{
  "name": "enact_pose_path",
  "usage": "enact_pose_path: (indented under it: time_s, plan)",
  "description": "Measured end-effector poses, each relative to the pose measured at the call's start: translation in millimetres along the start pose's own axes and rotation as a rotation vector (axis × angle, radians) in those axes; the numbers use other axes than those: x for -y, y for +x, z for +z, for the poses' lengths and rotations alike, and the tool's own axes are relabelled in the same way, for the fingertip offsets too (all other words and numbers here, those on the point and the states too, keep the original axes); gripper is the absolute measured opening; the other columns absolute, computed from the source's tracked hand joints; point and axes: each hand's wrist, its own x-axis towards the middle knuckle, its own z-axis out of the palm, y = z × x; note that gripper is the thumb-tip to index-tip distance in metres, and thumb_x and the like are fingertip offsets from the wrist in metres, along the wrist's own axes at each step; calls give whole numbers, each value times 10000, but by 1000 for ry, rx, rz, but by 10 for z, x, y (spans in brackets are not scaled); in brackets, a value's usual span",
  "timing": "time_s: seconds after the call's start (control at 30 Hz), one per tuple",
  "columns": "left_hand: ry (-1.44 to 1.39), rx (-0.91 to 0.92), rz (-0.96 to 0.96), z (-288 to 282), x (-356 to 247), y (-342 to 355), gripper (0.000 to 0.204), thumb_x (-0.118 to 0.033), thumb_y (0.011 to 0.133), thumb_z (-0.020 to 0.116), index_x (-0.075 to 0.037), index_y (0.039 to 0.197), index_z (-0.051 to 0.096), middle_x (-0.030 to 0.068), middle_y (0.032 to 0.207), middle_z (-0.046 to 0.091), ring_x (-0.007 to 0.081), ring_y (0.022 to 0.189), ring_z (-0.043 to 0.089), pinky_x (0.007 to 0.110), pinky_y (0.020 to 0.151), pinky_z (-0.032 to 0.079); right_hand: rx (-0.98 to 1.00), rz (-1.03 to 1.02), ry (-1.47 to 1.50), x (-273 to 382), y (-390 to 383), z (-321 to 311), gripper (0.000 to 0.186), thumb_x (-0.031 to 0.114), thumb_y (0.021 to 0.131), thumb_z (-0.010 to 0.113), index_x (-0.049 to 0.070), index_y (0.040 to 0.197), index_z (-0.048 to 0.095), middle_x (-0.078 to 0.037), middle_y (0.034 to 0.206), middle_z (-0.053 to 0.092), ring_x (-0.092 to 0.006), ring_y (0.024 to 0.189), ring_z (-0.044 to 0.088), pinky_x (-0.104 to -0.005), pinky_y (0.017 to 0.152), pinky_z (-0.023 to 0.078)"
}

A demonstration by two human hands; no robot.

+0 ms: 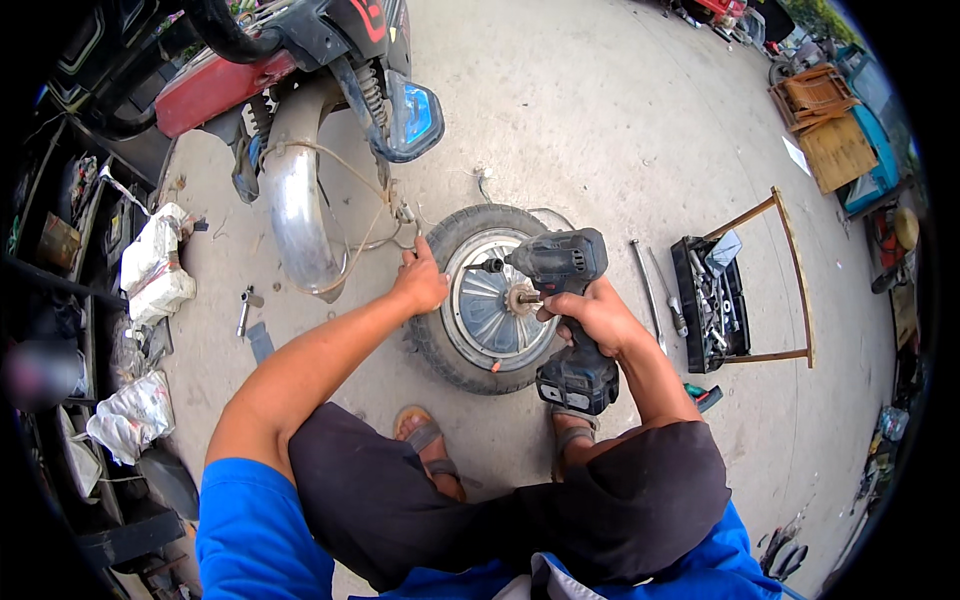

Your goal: The person uses a cordless impact wrench to tighten bolts on a motorcycle wheel lying on the floor. They repeatedly remove the battery pack from the tool to adjust the socket or check the fasteners, then reinsert the battery to continue tightening. The person also uses a manual wrench to adjust the wheel hub area.

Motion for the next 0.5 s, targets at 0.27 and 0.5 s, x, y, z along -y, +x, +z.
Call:
enact_pose_path:
  time_s: [0.27, 0.5]
  plan:
    - [-32, -25, -7, -53, 45, -13, 936, -254, 911, 660, 27, 1539, 25, 354, 1472, 298, 493, 1330, 416, 472, 1129, 352, -37, -87, 320, -37, -264, -275, 325, 166, 815, 671, -25, 1071, 608, -142, 823, 655, -158, 519, 542, -301, 470, 457]
    - [-76, -369, 593, -288, -289, -290, 529, -122, 919, 636, 23, 1394, 454, 216, 1338, 500, 380, 1221, 530, 410, 1059, 414, 15, -244, 857, -101, -361, -670, 383, 233, 865, 598, -21, 1149, 560, -70, 900, 595, -115, 560, 493, -309, 531, 469]
